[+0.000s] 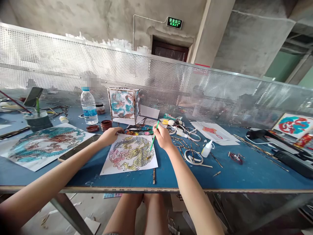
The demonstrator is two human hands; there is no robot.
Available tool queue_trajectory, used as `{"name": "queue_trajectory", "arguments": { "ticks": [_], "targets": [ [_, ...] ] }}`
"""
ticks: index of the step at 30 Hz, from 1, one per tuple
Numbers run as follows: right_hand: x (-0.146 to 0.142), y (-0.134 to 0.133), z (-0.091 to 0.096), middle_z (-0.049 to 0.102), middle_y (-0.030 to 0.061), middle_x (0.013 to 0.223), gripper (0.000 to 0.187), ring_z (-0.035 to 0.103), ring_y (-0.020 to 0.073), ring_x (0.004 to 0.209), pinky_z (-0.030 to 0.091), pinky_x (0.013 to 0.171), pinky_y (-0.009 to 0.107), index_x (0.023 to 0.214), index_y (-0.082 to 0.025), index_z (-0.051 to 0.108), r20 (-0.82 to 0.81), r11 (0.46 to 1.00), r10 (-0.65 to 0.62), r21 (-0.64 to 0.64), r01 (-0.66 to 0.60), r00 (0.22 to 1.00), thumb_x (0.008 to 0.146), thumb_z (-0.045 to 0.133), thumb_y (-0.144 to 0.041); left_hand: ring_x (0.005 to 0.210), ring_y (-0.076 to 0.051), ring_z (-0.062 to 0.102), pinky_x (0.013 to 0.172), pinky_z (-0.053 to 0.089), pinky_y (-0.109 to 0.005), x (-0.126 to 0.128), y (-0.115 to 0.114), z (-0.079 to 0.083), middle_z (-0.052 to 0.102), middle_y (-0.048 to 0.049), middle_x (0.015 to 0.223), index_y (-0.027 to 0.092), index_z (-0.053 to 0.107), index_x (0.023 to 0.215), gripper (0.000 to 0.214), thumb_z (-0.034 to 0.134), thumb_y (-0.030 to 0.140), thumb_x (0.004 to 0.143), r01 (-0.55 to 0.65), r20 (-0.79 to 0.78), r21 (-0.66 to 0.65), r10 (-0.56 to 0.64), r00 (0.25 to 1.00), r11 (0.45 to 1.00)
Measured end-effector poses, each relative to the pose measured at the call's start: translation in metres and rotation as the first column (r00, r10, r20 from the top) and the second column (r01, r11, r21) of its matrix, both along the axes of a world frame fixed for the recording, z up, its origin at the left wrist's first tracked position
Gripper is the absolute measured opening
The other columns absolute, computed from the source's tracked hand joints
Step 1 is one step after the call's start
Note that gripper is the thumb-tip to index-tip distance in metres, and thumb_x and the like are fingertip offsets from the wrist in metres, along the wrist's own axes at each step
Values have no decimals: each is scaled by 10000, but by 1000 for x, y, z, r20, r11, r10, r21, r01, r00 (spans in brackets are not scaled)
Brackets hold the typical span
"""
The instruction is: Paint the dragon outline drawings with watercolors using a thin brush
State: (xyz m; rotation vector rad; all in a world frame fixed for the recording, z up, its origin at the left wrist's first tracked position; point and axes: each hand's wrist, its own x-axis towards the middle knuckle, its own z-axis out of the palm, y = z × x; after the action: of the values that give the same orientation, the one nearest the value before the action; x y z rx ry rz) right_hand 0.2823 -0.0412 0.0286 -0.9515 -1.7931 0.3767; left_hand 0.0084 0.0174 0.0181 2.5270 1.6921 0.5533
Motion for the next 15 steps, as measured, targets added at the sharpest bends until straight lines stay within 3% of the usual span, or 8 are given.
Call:
{"name": "queue_trajectory", "arguments": {
  "ticks": [3, 5, 10, 15],
  "targets": [
    [6, 2, 0, 496, -19, 559, 221, 494, 134, 482, 392, 517, 267, 779, -206, 472, 4, 994, -93, 50, 93, 996, 872, 400, -392, 921, -213, 597, 740, 460, -248, 0, 0, 0, 666, -61, 992, 184, 627, 962, 471, 376, 30, 594, 1, 7, -7, -1, 1000, 1000],
    [7, 4, 0, 489, -29, 537, 229, 485, 129, 450, 388, 479, 258, 786, -212, 461, -80, 996, -89, 5, 90, 993, 872, 393, -412, 926, -213, 594, 744, 459, -248, 0, 0, 0, 666, -60, 988, 186, 629, 962, 471, 376, 34, 595, 4, 12, -7, -4, 1000, 1000],
    [5, 8, -2, 474, -51, 512, 203, 459, 113, 392, 365, 379, 230, 785, -221, 428, -296, 982, 10, -178, -65, 955, 840, 433, -417, 928, -215, 592, 755, 459, -256, 0, 0, 0, 662, -66, 998, 186, 631, 979, 473, 381, 35, 607, -6, 20, -1, 6, 1000, 1000],
    [4, 7, -2, 478, -56, 515, 129, 461, 108, 411, 397, 412, 231, 798, -218, 416, -322, 963, 110, -198, -181, 940, 825, 417, -345, 905, -211, 597, 741, 464, -249, 0, -1, 0, 665, -61, 989, 195, 634, 1003, 482, 388, 47, 615, -13, 14, -4, 13, 1000, 1000]
  ]
}}
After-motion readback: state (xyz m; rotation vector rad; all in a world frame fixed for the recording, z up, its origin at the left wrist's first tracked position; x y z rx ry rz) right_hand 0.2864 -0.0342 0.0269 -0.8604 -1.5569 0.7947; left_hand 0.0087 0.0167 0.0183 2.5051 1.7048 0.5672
